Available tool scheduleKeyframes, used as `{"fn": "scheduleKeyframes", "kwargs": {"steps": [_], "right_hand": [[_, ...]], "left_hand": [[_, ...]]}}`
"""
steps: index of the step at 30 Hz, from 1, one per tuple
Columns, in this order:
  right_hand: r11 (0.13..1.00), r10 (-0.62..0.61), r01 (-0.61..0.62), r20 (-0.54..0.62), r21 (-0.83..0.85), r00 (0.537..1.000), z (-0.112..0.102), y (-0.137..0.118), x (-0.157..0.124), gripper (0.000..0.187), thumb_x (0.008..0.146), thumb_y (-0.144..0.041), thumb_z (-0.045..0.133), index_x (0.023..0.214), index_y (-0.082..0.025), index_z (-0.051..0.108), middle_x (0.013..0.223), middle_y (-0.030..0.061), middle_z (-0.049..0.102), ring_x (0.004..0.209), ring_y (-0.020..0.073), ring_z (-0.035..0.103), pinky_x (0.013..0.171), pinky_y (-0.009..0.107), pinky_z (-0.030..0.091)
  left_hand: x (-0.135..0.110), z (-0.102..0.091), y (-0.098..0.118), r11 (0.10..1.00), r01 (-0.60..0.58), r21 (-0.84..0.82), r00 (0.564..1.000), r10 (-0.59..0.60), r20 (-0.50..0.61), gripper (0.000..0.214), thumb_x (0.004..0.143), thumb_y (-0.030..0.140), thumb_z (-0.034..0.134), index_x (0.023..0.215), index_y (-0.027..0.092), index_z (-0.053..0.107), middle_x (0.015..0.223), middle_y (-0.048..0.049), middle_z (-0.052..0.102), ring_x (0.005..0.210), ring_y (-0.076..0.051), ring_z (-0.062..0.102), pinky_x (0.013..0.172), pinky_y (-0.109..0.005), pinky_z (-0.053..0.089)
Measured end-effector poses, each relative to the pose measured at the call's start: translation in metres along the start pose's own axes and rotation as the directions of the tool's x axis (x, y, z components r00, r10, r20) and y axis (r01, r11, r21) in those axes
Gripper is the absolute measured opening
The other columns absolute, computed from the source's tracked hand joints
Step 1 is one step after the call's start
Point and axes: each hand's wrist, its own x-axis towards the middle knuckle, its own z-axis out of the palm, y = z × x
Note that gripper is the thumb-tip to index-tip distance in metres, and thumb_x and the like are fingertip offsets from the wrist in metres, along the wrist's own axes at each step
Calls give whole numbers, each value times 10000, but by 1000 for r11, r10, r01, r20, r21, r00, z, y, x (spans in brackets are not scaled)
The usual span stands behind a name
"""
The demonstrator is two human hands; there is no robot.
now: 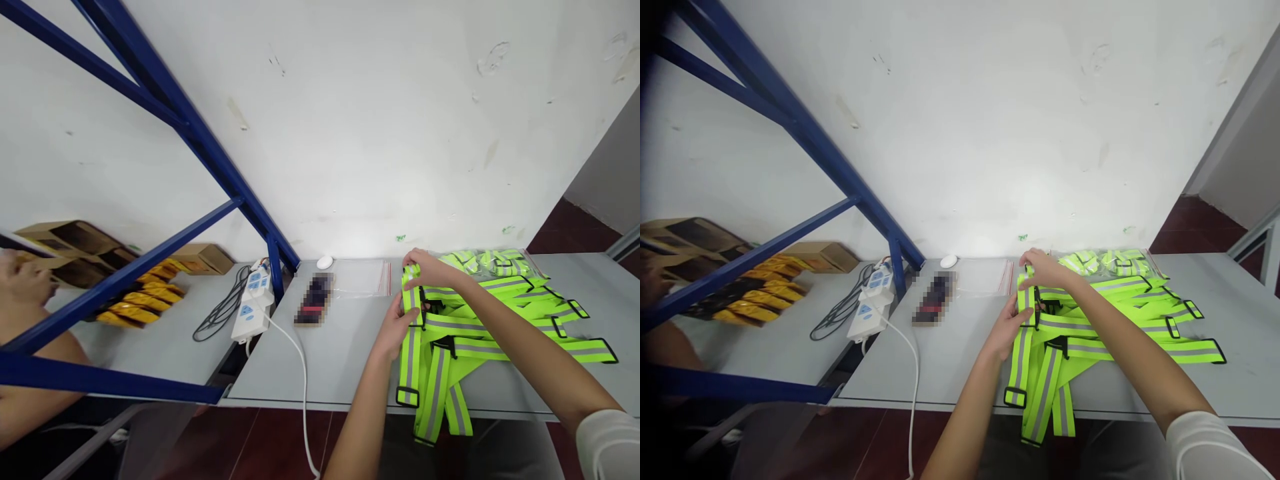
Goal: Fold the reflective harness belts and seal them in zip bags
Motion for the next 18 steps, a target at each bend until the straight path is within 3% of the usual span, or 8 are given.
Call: {"fn": "scheduleKeyframes", "kwargs": {"steps": [2, 4, 8, 11, 14, 16, 18], "right_hand": [[999, 30, -34, -173, -19, 984, 5, -4, -9, 396, 757, -461, 673, 1028, -212, 527, 1103, 80, 537, 1038, 258, 491, 882, 396, 375], [997, 68, -76, -298, -18, 952, 12, -8, -22, 273, 854, -442, 571, 978, -205, 515, 1040, 82, 552, 975, 247, 510, 891, 422, 362], [993, 118, -115, -393, 31, 912, 30, -7, -57, 269, 944, -446, 414, 845, -212, 502, 836, 59, 567, 793, 220, 535, 778, 391, 425], [993, 98, -62, -403, 103, 910, 37, 2, -82, 303, 904, -493, 486, 1019, -217, 528, 1003, 96, 592, 959, 266, 549, 833, 434, 450], [995, 42, -6, -365, 99, 930, 24, 10, -98, 674, 762, -553, 662, 1312, -260, 405, 1330, 121, 469, 1253, 324, 405, 995, 505, 382], [994, -1, 30, -259, 106, 966, 5, 9, -104, 872, 664, -579, 738, 1390, -301, 341, 1432, 99, 386, 1334, 322, 327, 1058, 493, 338], [991, -30, 40, -81, 125, 996, -17, 3, -106, 890, 624, -594, 758, 1384, -329, 381, 1437, 69, 406, 1330, 307, 355, 1072, 457, 335]], "left_hand": [[0, 1, -2, 1000, 10, -2, 1000, -10, -23, 779, 758, 285, 700, 1433, 291, 310, 1069, -69, 694, 839, -214, 676, 692, -307, 522], [-1, 1, -5, 999, -19, 30, 999, 20, -49, 834, 759, 290, 700, 1458, 317, 246, 1058, -51, 691, 805, -194, 671, 687, -299, 519], [-5, 5, -6, 974, -114, 198, 991, 126, -48, 828, 799, 319, 663, 1480, 291, 192, 1009, -42, 684, 806, -174, 654, 751, -307, 512], [-11, 9, 1, 928, -173, 331, 985, 171, 36, 784, 833, 344, 624, 1482, 276, 190, 1166, -77, 638, 982, -204, 635, 857, -333, 497], [-21, 15, 11, 817, -262, 514, 965, 224, 136, 661, 875, 340, 566, 1458, 286, 260, 1300, -86, 574, 1164, -231, 565, 969, -364, 446], [-26, 17, 14, 698, -295, 653, 955, 231, 184, 581, 902, 328, 520, 1435, 284, 295, 1253, -86, 612, 1162, -244, 572, 963, -387, 446], [-29, 20, 14, 587, -309, 749, 950, 226, 214, 527, 916, 308, 487, 1409, 276, 305, 1215, -91, 640, 1128, -257, 598, 924, -403, 460]]}}
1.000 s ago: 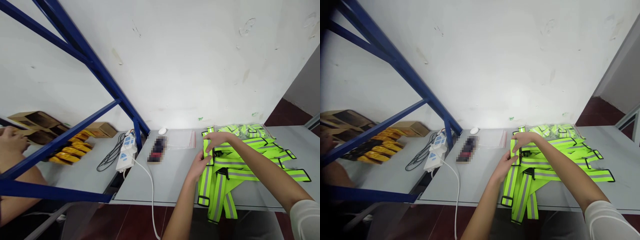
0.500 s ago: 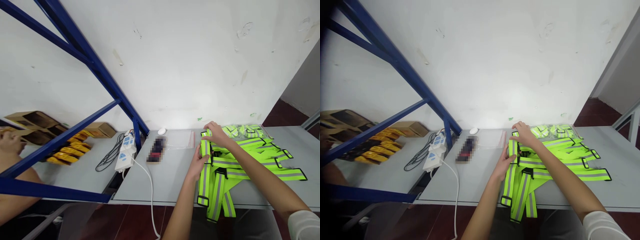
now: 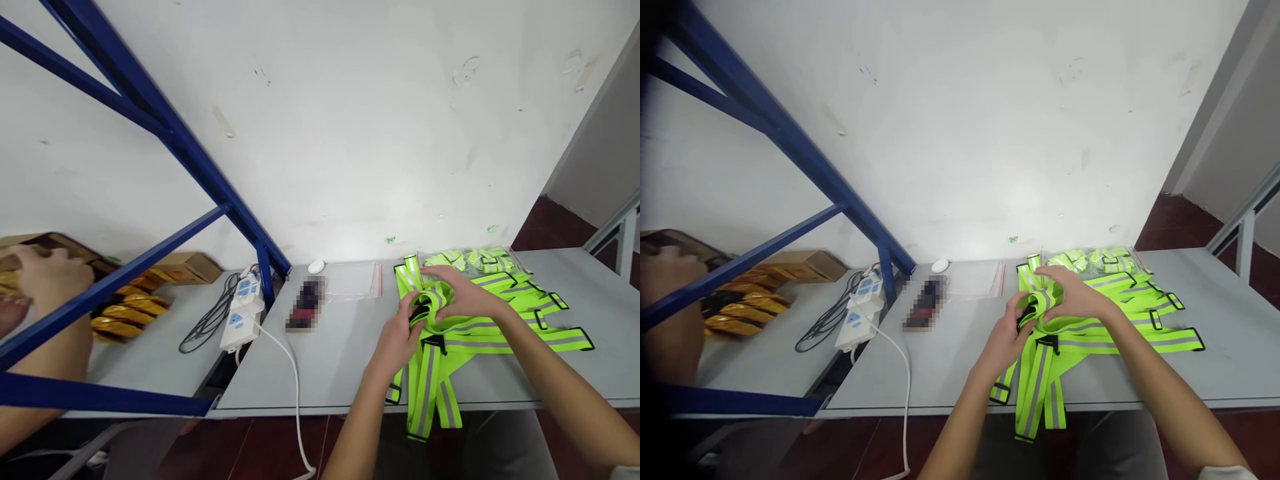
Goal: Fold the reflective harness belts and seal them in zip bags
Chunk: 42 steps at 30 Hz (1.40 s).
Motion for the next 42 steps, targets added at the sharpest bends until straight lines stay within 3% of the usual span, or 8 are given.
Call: {"fn": "scheduleKeyframes", "kwargs": {"steps": [5, 9, 13, 22, 28, 32, 36, 42], "right_hand": [[996, 56, -34, 277, -86, 959, -25, -26, 4, 575, 659, -595, 731, 1119, -265, 636, 1111, 59, 655, 1061, 303, 569, 874, 403, 458], [987, 3, 25, 174, -160, 985, -10, -29, 3, 352, 834, -503, 602, 1041, -223, 655, 1004, 67, 685, 940, 273, 602, 828, 391, 446], [985, -44, 62, 116, -163, 992, 6, -24, -2, 259, 902, -390, 535, 1079, -226, 631, 1007, 69, 683, 932, 255, 606, 812, 374, 444], [992, 14, -2, 91, -128, 996, 5, -19, 3, 300, 844, -475, 592, 1030, -248, 653, 882, 50, 682, 856, 251, 598, 714, 344, 450], [999, -32, 37, 124, -36, 992, -13, -25, 31, 319, 821, -457, 626, 1041, -229, 662, 966, 41, 702, 834, 231, 633, 705, 322, 455], [995, -59, 63, 46, -74, 997, -15, -24, 50, 316, 827, -420, 620, 1065, -213, 648, 1030, 50, 700, 895, 240, 641, 737, 324, 463], [963, -143, 131, -34, -236, 989, 0, -26, 61, 247, 852, -318, 598, 1070, -210, 640, 1045, 62, 699, 918, 246, 637, 809, 352, 430], [851, -267, 283, 98, -442, 959, 47, -38, 45, 251, 728, -57, 610, 948, -174, 636, 905, 78, 638, 876, 239, 560, 758, 346, 347]], "left_hand": [[0, 10, -1, 997, -16, 74, 1000, 16, -11, 498, 919, 233, 454, 1377, 261, 259, 1211, -98, 639, 1052, -230, 631, 861, -370, 470], [5, 15, -1, 1000, 27, 13, 988, -25, -153, 553, 897, 251, 513, 1380, 242, 246, 1045, -70, 652, 954, -214, 624, 819, -341, 464], [10, 15, 0, 995, 76, 66, 958, -55, -283, 348, 830, 316, 618, 1159, 217, 564, 1005, -80, 550, 920, -243, 581, 821, -354, 450], [11, 10, 6, 972, 0, 233, 973, 55, -226, 189, 839, 374, 580, 843, 195, 641, 963, -81, 526, 999, -272, 485, 870, -372, 401], [12, -13, 4, 978, 162, -134, 983, -172, -66, 372, 747, 412, 693, 1044, 205, 612, 905, -31, 645, 830, -218, 586, 747, -303, 445], [8, -19, -8, 834, 290, -469, 955, -285, 83, 526, 708, 378, 747, 1171, 206, 564, 1018, -76, 680, 787, -208, 650, 715, -326, 502], [1, -9, -24, 576, 447, -685, 870, -457, 184, 399, 752, 423, 701, 1025, 158, 578, 961, -119, 706, 515, -172, 633, 502, -319, 497], [3, 9, -25, 272, 347, -898, 831, -533, 160, 215, 732, 193, 692, 919, 131, 606, 866, -115, 719, 739, -239, 703, 656, -349, 549]]}}
